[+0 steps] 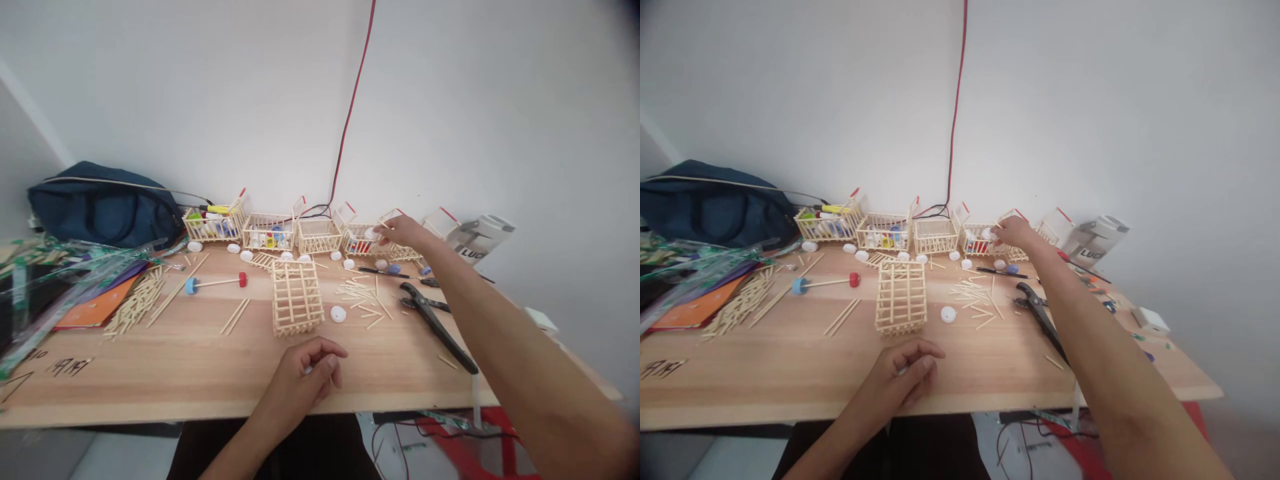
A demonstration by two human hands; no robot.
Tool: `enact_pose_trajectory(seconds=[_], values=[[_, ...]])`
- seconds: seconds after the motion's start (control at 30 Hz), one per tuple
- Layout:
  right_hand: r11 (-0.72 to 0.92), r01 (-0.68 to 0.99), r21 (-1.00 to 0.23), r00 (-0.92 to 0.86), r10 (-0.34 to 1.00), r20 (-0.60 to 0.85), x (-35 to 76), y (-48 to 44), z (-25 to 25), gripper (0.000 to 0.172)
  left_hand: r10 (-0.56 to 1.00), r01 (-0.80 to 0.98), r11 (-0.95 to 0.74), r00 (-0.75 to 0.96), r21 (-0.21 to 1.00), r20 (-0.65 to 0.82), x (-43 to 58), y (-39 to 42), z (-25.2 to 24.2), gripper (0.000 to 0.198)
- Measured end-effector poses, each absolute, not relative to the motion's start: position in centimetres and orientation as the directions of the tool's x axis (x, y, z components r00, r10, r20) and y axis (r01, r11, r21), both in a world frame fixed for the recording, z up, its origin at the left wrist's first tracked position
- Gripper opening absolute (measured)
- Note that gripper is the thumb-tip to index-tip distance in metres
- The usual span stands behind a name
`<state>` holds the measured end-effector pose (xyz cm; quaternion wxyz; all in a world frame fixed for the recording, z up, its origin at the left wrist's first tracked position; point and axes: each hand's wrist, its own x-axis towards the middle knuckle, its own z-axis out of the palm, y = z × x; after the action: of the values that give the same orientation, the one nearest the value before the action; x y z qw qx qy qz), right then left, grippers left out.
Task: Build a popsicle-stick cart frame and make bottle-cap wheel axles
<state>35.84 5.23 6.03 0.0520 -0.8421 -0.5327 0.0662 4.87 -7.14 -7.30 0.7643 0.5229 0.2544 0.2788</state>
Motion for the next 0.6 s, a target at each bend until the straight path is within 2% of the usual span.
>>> enact_pose_trajectory(seconds=[0.23, 0.37, 0.47, 0.6], values=[[-0.374, 0.833, -0.408, 0.412, 0.911, 0.005, 36.6, 5.5, 5.2, 0.027, 0.701, -0.163, 0.287, 0.707, 0.944, -0.091, 4.8, -7.2, -7.0, 0.033], [-0.329, 0.794, -0.511, 0.385, 0.923, 0.005, 36.8, 5.3, 5.1, 0.027, 0.698, -0.156, 0.282, 0.71, 0.947, -0.091, 4.7, -7.1, -7.2, 0.032], [-0.297, 0.789, -0.538, 0.37, 0.929, 0.029, 36.9, 4.9, 5.2, 0.027, 0.693, -0.146, 0.282, 0.715, 0.948, -0.096, 4.7, -7.1, -7.5, 0.033], [-0.283, 0.819, -0.499, 0.375, 0.922, 0.093, 37.0, 4.9, 5.3, 0.028, 0.692, -0.147, 0.282, 0.716, 0.948, -0.095, 4.8, -7.0, -7.6, 0.031]])
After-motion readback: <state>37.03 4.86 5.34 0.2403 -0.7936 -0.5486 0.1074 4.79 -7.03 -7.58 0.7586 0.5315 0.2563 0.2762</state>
